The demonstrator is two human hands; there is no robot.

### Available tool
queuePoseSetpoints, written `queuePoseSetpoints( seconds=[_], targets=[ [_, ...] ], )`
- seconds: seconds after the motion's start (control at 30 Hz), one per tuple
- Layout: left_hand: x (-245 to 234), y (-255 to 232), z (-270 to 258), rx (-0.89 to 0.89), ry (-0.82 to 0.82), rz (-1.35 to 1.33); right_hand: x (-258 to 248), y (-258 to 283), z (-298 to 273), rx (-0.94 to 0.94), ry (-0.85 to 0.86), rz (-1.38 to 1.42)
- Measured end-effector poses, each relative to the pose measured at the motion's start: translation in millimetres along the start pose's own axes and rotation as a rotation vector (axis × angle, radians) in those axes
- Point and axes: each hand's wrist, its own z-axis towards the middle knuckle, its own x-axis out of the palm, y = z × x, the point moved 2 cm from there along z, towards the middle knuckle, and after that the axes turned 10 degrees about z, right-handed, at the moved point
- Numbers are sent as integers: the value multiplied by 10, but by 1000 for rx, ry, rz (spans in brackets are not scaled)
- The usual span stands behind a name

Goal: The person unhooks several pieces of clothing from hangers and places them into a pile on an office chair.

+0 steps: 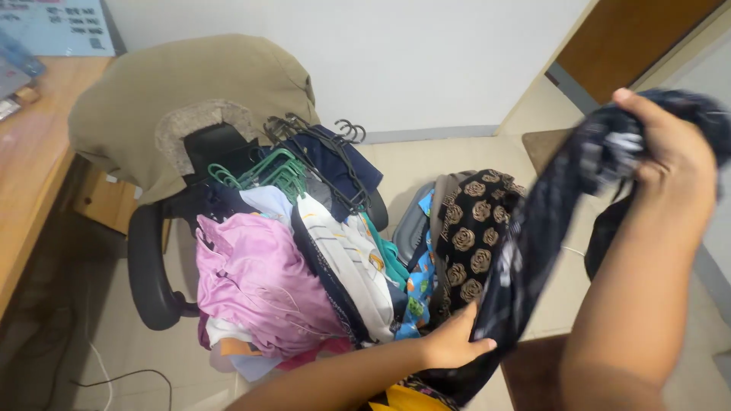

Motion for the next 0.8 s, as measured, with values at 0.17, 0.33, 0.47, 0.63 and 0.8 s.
queuePoseSetpoints(
  seconds=[0.17, 0.33, 0.47, 0.63, 0.8],
  targets=[
    [-146, 679, 60, -249, -71, 275, -59, -1048, 1114, 418, -125, 329],
    [-526, 1443, -208, -277, -251, 303, -24, -2078, 1368, 420, -170, 216],
    [-875, 1613, -480, -424, -366, 314, 424, -2766, 1225, 502, -123, 140],
    [-1267, 1702, -754, -401, -549, 172, 1406, -3611, 544, 497, 242, 48],
    [-1644, 1712, -1133, -450, -759, 111, 2505, -4089, -259, 326, 421, -133]
  ],
)
